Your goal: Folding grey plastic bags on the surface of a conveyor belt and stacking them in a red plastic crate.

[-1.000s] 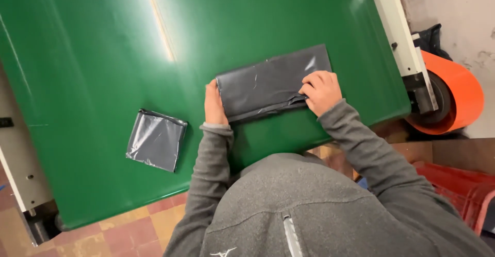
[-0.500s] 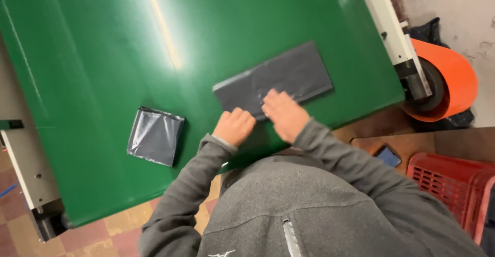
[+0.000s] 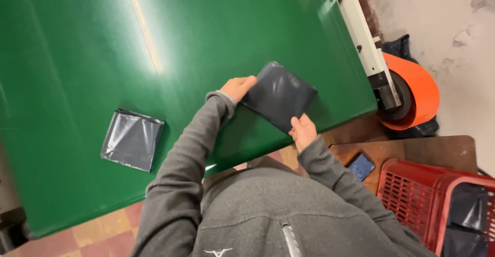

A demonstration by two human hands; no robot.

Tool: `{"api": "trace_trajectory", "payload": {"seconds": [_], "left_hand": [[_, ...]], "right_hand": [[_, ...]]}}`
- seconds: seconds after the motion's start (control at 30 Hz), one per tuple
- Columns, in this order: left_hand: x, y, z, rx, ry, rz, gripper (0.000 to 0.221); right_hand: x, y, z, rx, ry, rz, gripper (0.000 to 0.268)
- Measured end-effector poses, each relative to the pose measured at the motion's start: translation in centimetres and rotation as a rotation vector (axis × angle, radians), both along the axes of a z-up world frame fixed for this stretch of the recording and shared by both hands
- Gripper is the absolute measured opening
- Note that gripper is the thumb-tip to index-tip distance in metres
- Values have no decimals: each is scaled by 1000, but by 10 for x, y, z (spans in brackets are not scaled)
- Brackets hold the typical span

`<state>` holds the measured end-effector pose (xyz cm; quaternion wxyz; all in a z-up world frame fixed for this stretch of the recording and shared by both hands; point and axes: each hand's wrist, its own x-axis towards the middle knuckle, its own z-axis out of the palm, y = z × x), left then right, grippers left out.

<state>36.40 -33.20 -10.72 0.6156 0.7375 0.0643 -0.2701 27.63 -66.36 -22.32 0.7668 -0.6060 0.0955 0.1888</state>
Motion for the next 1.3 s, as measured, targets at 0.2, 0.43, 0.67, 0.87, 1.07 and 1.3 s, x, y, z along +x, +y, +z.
{"api": "trace_trajectory", "payload": {"seconds": [0.2,0.43,0.67,0.87,1.07,1.3], "left_hand": [[-19,-65,80,886,-526,243,57],[-66,-48,62,681,-675,289,30],[-217,109,158,442,-890,383,34],[-271,260,97,800,-548,523,45],[-264,290,25,979,-570,419,53],[-246,283,52,929,-404,452,53]], "right_hand": [[35,11,78,182,278,2,8],[25,17,88,-40,48,12,13],[-21,194,165,166,-425,306,51],[-88,337,134,52,-272,513,51],[-95,370,92,-144,-188,456,49],[-110,378,118,-547,-408,416,69]]}}
